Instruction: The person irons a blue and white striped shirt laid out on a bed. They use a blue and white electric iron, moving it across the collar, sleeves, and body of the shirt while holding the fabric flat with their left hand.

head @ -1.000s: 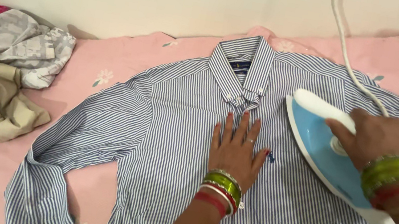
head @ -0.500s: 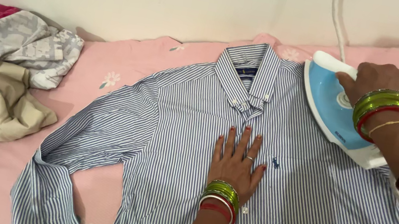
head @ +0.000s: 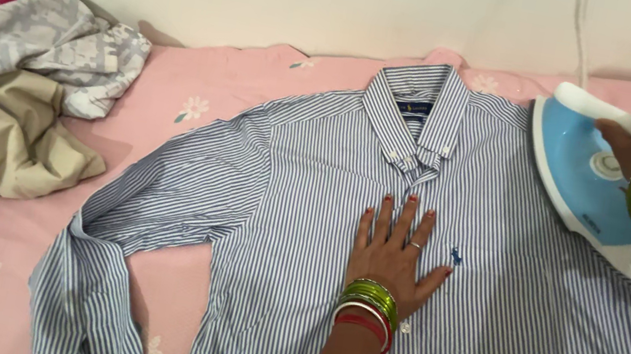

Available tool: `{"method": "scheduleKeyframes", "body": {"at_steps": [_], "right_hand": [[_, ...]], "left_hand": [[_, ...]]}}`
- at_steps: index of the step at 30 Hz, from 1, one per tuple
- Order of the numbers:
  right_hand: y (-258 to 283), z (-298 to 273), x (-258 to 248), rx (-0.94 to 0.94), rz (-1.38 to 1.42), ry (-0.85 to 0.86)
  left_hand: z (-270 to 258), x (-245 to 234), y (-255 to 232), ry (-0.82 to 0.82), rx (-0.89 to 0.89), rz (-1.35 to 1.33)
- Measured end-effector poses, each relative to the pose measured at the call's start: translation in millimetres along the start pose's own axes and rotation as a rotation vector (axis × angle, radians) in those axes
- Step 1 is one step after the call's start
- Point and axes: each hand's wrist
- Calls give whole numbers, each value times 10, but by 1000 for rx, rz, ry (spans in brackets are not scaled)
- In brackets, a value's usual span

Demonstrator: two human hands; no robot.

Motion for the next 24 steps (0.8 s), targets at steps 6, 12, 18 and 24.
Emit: {"method": "scheduleKeyframes", "body": {"at_steps": [6, 12, 18, 24], "right_hand": [[-296, 349, 444, -111, 30, -13], [-334, -363, 234, -198, 147, 24], [296, -1196, -446, -78, 80, 252], [793, -1122, -683, -93, 107, 196]], "left_hand": [[23, 152, -1, -155, 18, 52], [-158, 256, 20, -236, -1, 70], [-631, 94, 201, -91, -52, 92], [-698, 116, 320, -91, -31, 101]]}}
Point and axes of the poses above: each hand's wrist, its own z-axis towards the middle knuckle, its own x-axis out of the palm, y = z × x, and after that the axes turned 8 degrees about z, right-handed
